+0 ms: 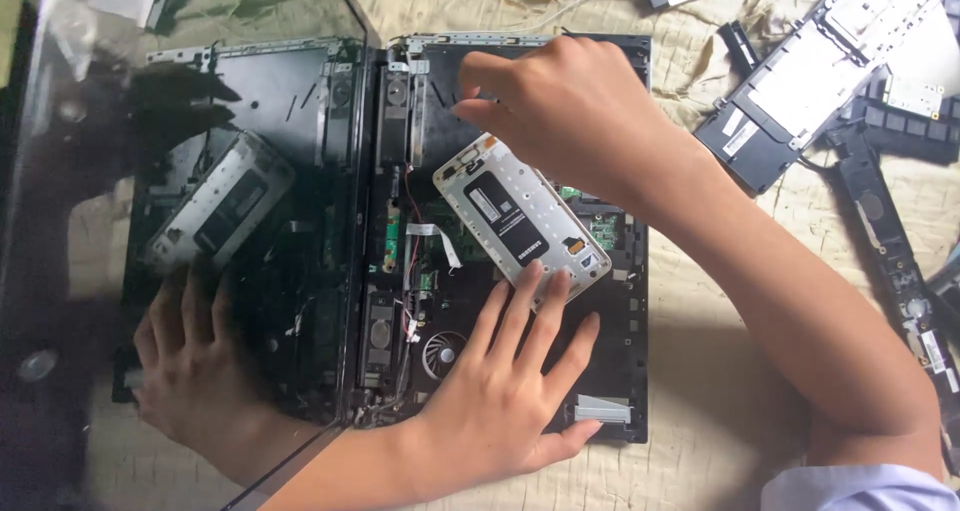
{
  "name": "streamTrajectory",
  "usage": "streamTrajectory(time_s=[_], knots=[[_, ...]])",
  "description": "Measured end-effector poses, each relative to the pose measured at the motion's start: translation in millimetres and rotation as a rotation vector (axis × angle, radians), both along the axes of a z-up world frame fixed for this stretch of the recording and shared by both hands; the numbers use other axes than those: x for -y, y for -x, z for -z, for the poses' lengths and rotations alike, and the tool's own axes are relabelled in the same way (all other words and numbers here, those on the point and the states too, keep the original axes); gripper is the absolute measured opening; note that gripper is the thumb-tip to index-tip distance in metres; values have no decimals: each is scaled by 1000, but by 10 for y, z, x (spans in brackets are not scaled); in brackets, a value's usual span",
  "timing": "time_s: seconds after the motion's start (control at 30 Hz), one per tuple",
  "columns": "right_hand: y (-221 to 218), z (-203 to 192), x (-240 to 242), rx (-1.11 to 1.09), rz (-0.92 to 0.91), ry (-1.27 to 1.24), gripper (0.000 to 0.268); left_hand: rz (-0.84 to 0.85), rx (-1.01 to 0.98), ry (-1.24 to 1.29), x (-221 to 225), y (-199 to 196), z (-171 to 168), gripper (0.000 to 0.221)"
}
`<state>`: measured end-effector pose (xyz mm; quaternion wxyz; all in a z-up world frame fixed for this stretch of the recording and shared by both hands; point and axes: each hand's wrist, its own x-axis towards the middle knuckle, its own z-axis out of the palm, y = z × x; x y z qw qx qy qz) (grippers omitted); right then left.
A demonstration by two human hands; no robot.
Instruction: Installing or removing a hard drive bracket from a laptop chassis using a screwdriver.
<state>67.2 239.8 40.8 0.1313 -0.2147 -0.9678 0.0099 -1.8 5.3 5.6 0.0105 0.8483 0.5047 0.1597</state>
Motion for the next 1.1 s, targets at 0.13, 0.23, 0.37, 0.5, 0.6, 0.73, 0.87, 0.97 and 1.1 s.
streamTrajectory(time_s=[0.13, 0.23, 0.37, 0.5, 0.6, 0.73, 0.87, 0.97, 1.1], knots=[[62, -25, -10, 53, 3, 106, 26, 12, 23, 17, -15, -3, -5, 85], [-14, -154, 49, -14, -75, 353, 43, 21, 34, 26, -27, -6, -16, 85], [-82, -89, 25, -88, -170, 285, 33, 30, 16, 20, -41, -13, -21, 83], [-99, 42, -30, -125, -70, 105, 23, 21, 3, 19, -30, -19, -8, 84], [-118, 26, -55, -98, -36, 132, 14, 19, -20, 1, -34, -18, -12, 85], [-149, -100, -14, -2, -115, 225, 26, 26, -26, -2, -27, -7, -9, 87], [-142, -75, 1, 0, -103, 188, 23, 21, -47, 2, -21, -11, -9, 88], [-143, -104, 4, -3, -38, 195, 19, 21, -49, -6, -25, -10, -14, 89], [-111, -64, -18, 33, 26, 240, 17, 18, -49, -11, -25, -19, -6, 87]])
